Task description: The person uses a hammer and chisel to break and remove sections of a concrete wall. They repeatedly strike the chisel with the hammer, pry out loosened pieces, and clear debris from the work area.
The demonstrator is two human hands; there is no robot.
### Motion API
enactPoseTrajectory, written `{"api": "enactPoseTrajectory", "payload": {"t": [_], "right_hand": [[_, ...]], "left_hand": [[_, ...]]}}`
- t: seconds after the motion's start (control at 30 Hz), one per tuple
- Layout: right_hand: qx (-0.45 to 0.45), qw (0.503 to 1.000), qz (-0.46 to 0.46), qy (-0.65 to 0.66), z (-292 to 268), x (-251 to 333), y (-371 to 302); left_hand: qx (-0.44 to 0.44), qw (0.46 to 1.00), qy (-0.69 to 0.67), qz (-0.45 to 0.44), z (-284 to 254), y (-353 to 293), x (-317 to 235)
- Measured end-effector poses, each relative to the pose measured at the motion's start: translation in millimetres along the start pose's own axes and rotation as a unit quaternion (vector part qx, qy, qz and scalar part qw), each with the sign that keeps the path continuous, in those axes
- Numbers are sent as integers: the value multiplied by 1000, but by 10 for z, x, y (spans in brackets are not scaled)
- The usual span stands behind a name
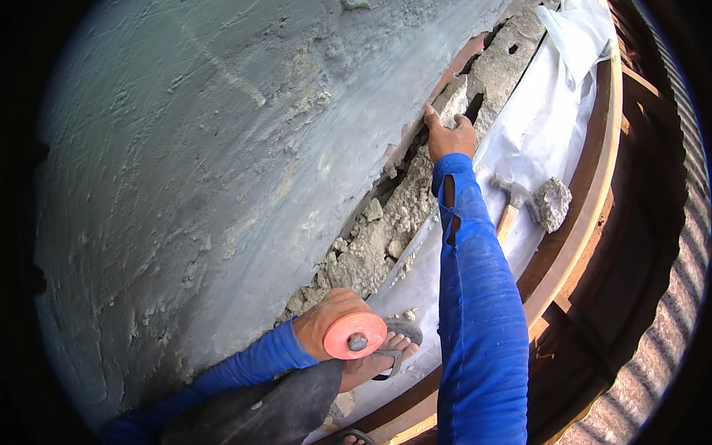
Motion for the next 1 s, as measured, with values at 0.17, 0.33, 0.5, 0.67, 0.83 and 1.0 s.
{"api": "enactPoseTrajectory", "payload": {"t": [0.17, 0.33, 0.5, 0.67, 0.83, 1.0], "right_hand": [[22, 999, 9, -23, 78, 5, 124], [86, 899, 138, 407, -122, -101, -267], [218, 827, 157, 494, -261, -245, -1174], [294, 768, 272, 499, -76, -743, -2130], [317, 764, 309, 469, 301, -843, -2156], [218, 833, 284, 422, 521, -813, -1929]], "left_hand": [[-6, 1000, 0, -6, -28, -15, 21], [-4, 1000, 13, 8, 1, -13, -3], [-6, 1000, 23, 21, 2, -3, -16], [7, 1000, 11, 7, 33, -8, 2], [11, 1000, 2, 1, 53, -24, 3], [3, 1000, 7, 5, 52, -33, 14]]}}
Point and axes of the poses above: each hand's wrist, its own y-axis towards the middle knuckle, its own z-axis out of the palm, x = y × z, the point moved 10 cm from there along y, towards the middle knuckle, and after that the axes turned 3 degrees about z, right-handed, at the moved point
